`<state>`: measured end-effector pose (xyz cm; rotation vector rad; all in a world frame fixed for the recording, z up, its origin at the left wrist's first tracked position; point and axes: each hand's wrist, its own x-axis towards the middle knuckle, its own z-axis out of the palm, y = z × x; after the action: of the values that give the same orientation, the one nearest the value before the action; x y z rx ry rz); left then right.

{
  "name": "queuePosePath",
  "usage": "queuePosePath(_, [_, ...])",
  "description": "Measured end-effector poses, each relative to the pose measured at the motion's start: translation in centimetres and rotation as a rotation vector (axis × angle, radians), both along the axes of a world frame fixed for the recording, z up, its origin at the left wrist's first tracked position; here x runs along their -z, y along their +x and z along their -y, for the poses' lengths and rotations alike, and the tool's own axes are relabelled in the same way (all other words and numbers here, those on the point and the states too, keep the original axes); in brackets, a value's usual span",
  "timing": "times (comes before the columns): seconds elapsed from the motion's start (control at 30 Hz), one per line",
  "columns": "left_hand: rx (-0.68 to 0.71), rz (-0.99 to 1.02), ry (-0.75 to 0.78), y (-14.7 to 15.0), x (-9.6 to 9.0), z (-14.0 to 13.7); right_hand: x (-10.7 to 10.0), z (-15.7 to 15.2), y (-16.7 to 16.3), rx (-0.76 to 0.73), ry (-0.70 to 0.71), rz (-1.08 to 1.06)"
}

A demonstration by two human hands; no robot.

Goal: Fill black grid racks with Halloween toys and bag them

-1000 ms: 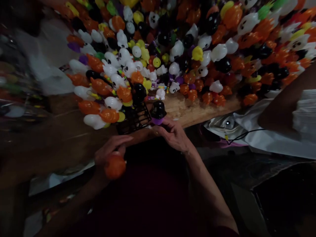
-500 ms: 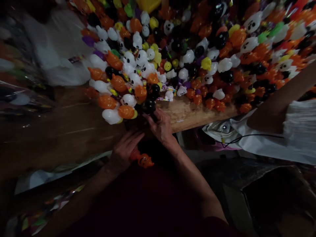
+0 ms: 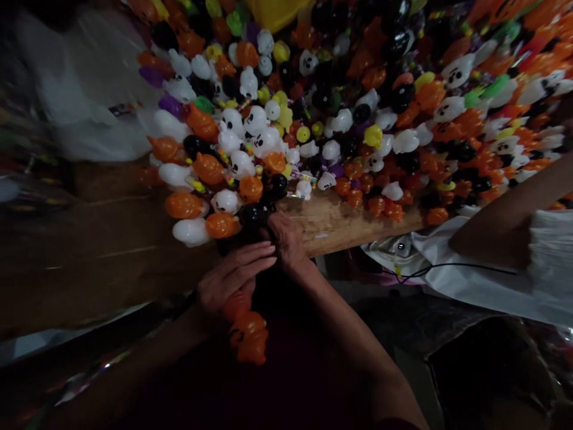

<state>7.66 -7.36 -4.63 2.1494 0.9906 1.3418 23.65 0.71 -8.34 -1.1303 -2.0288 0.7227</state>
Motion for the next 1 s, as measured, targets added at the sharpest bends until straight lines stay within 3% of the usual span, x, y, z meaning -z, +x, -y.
queuePosePath(0.13, [0.023,0.006,-0.058,0.1,0.7,-0.2,0.2,-0.4,-0.2,-0.056,-0.027,0.054])
queuePosePath(0.3, [-0.025,0.04,-0.003,0.4,2.0,-1.3,0.2,-0.7,-0.5,-0.068,0.001,0.205])
queuePosePath(0.47, [-0.209,0.045,-0.041,0.8,2.8,-1.6,0.5,-0.9,-0.5,-0.091,0.036,0.269])
queuePosePath(0.67, [-0.284,-0.025,-0.003,1.1,3.4,-1.4,-0.5,-0.7,-0.8,-0.093,0.053,0.307])
queuePosePath(0.8, [-0.27,-0.056,-0.029,0.8,3.9,-1.5,-0.9,0.2,0.9,-0.028,0.124,0.182])
queuePosePath(0.9, [-0.262,-0.127,-0.066,-0.2,3.9,-1.5,-1.9,-0.5,3.5,0.166,0.21,0.073])
queuePosePath(1.0, [-0.269,-0.185,-0.146,-1.8,3.4,-1.2,-3.5,-2.6,4.9,0.321,0.228,0.192])
